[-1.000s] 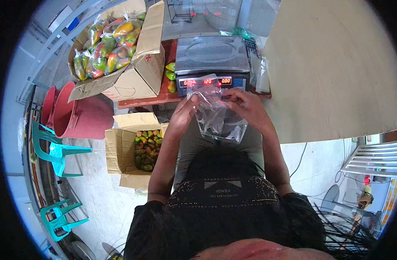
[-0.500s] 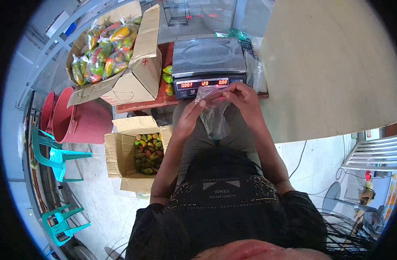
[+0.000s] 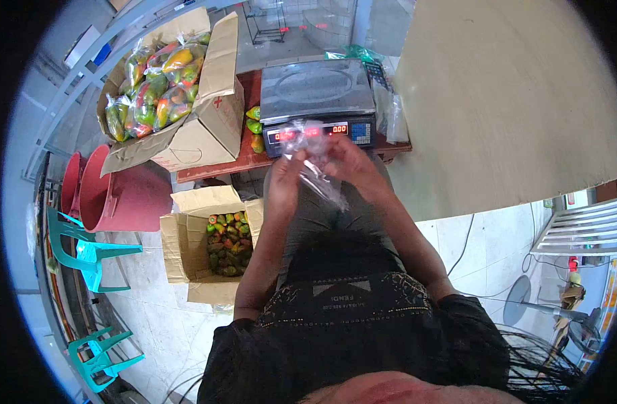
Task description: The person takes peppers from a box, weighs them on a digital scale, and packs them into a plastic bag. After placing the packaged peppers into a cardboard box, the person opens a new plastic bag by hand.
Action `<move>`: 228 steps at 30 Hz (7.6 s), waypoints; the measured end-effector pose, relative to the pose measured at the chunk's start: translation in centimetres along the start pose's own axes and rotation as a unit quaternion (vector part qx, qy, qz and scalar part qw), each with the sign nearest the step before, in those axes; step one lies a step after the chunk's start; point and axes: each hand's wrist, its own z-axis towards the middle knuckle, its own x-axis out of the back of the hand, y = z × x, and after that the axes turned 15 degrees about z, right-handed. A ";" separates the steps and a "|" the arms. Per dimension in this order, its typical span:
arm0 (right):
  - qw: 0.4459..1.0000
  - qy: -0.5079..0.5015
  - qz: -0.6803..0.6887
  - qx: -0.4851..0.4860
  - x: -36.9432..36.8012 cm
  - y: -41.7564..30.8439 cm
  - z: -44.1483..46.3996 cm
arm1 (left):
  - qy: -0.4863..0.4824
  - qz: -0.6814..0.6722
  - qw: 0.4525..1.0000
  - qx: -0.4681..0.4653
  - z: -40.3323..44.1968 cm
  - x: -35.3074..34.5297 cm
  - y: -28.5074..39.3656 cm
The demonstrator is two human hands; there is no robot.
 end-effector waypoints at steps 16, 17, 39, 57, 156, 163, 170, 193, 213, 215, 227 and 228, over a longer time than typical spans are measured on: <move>0.988 -0.050 0.109 -0.096 -2.1 3.6 -2.6 | 0.007 -0.375 0.927 0.002 -0.9 2.5 -0.2; 0.987 -0.074 0.088 -0.113 -1.8 4.3 -2.7 | 0.038 -0.370 0.928 0.011 -0.7 2.6 -0.4; 0.917 -0.163 -0.363 -0.030 1.3 -1.1 -0.6 | 0.118 0.608 0.758 -0.206 -4.7 3.6 4.5; 0.989 0.100 -0.070 -0.086 4.0 -1.5 -1.8 | 0.080 0.280 0.957 0.014 -1.2 -0.3 0.0; 0.914 0.201 0.319 -0.147 3.4 2.8 -3.8 | 0.014 0.359 0.933 0.010 -4.7 0.8 -5.7; 0.982 0.129 0.001 -0.139 0.7 1.2 -3.4 | 0.053 0.267 0.962 -0.023 -5.6 -1.8 -1.2; 0.983 0.037 -0.116 -0.135 -1.8 -1.0 -3.1 | -0.035 0.164 0.986 0.024 -4.6 -0.7 -3.0; 0.983 0.001 -0.096 -0.155 0.1 -0.7 -2.4 | 0.031 -0.081 0.995 0.055 -4.9 2.2 -2.7; 0.969 -0.025 -0.225 -0.103 -0.8 -1.6 -2.2 | 0.051 -0.124 0.991 0.022 -4.3 1.6 -2.6; 0.944 -0.007 -0.313 -0.100 -0.9 -2.1 -2.5 | 0.053 -0.148 0.988 0.010 -3.9 1.0 -1.9; 0.889 0.052 -0.451 0.060 -0.8 -2.6 -2.6 | 0.144 0.416 0.882 -0.167 -4.6 -2.7 3.2; 0.881 0.025 -0.471 0.049 -1.0 -2.8 -2.5 | 0.147 0.440 0.870 -0.168 -4.8 -2.8 3.3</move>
